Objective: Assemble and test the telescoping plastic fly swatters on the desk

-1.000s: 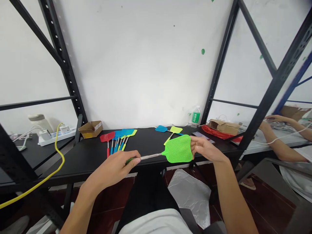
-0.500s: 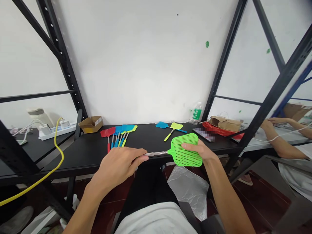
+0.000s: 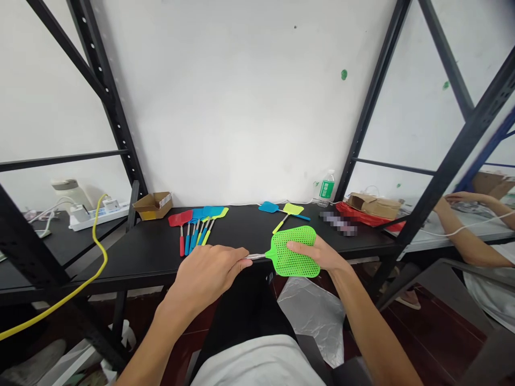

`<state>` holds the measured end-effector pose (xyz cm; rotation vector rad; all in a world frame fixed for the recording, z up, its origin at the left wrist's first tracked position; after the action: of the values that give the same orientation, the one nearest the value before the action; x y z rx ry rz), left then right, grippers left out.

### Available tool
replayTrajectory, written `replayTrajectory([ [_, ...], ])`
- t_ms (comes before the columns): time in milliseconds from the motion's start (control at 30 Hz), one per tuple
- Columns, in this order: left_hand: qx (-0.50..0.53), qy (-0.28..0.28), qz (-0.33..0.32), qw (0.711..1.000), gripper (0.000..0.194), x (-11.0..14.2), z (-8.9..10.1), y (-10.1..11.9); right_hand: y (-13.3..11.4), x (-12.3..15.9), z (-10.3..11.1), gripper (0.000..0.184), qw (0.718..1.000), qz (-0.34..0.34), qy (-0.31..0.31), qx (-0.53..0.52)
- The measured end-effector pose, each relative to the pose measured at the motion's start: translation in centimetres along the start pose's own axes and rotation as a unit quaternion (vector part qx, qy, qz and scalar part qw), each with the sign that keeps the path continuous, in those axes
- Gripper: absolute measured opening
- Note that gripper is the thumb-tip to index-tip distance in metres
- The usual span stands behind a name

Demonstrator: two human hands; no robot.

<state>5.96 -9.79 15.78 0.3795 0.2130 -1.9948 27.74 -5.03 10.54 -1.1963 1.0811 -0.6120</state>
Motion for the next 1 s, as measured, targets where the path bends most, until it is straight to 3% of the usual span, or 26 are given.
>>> replayTrajectory([
  [367,0.155,-0.028,-0.007,0.988,0.032,-0.4,0.5,0.2,-3.0,0.6,1.0,0.025,0.995,0.083,-0.014,0.055],
  [533,0.17,-0.053,-0.016,0.984,0.025,-0.2,0.0,0.4,-3.3,0.8,3.1,0.025,0.992,0.097,0.038,0.07],
  [767,0.163,-0.06,0.029,0.984,0.03,-0.1,-0.2,-2.0,-4.6,1.3,7.7,0.022,0.976,0.122,0.163,0.073],
  [1000,0.163,-0.025,0.057,0.985,0.039,-0.2,1.1,-3.8,-4.8,1.2,9.1,0.024,0.965,0.149,0.212,0.047],
])
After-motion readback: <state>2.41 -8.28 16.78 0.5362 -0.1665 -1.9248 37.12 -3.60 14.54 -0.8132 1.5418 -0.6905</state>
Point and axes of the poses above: each hand's wrist, its own x-axis away from the middle knuckle, its own z-axis out of the back of the hand, y = z × x, the point moved 7 cm from there along -x, towards the middle knuckle, and after that the axes turned 10 degrees about z, right-handed, at the moved point
